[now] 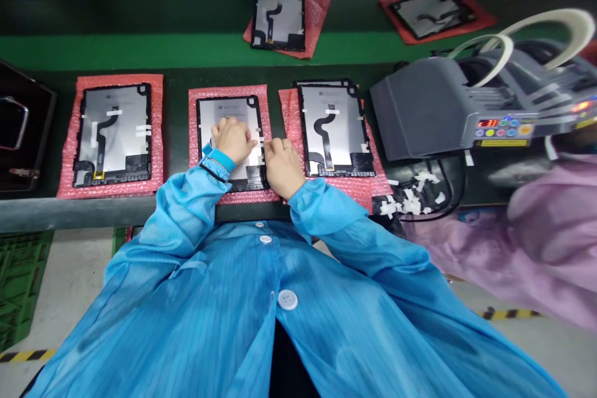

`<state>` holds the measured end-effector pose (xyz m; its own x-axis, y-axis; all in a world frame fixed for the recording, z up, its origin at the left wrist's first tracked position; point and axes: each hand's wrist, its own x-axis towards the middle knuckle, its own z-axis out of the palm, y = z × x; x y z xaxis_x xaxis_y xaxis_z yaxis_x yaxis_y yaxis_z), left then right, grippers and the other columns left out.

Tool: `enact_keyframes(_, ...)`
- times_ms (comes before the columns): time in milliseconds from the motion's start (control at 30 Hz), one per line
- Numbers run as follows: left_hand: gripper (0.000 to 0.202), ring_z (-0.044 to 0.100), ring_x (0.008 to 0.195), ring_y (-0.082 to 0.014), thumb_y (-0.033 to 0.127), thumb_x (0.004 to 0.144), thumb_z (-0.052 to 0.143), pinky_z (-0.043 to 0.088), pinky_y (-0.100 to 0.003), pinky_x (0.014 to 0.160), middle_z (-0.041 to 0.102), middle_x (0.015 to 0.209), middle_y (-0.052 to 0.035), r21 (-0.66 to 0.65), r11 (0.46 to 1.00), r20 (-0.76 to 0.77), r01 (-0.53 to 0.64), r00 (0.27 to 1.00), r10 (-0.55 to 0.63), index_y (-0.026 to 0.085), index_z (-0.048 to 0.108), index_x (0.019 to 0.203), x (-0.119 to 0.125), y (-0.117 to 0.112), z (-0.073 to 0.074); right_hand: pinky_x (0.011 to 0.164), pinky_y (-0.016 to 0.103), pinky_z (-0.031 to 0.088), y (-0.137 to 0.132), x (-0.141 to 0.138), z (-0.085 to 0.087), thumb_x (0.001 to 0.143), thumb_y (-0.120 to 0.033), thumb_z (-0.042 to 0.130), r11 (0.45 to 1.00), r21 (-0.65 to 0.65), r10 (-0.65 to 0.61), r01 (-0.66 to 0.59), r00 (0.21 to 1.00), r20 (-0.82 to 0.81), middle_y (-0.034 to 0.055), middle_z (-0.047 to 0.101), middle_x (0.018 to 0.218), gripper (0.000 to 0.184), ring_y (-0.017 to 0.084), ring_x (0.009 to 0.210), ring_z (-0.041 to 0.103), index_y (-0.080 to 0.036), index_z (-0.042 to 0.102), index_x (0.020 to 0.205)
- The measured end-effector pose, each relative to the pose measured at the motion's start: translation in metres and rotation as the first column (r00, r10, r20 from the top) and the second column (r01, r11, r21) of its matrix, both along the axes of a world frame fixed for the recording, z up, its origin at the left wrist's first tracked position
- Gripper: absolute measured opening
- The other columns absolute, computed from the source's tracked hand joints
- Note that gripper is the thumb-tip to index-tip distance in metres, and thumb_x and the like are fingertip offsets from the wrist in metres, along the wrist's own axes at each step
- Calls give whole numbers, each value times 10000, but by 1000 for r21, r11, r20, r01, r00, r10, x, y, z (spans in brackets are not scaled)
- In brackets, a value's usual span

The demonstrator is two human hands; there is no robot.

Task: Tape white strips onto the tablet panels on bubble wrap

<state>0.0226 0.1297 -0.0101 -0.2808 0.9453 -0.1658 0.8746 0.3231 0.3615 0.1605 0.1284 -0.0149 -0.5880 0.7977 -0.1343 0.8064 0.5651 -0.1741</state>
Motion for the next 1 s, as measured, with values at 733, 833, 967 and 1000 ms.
enact_keyframes(733,343,577,1184,-366,255,944,415,470,-438,964,629,1226,-264,-58,960,-144,-273,954,263,58,643,1110,-62,-55,3,776,282,515,56,-35,-1,760,-115,665,737,-595,-643,321,606,-469,88,666,978,475,167,812,657,-84,506,1205)
enact_keyframes(833,343,581,1193,-359,212,957,387,459,-430,984,622,1224,-279,-39,968,-158,-247,958,238,27,617,1131,-54,-60,4,789,301,529,50,-31,4,626,-31,701,649,-733,-719,201,478,-505,20,650,870,595,159,764,647,-123,481,1171)
enact_keyframes(967,305,653,1086,-302,202,982,372,486,-379,939,673,1121,-225,-9,962,-63,-272,960,271,56,579,1153,-61,-68,23,853,373,540,59,-41,32,585,-49,716,667,-744,-637,-34,492,-594,6,673,814,474,186,783,668,-178,527,1000)
enact_keyframes(1000,298,657,1076,-295,207,988,366,489,-372,930,676,1113,-214,24,953,-59,-301,952,302,70,572,1154,-71,-71,32,856,381,542,62,-53,39,590,-48,710,690,-721,-604,-63,498,-622,14,685,839,493,194,804,676,-177,526,1028)
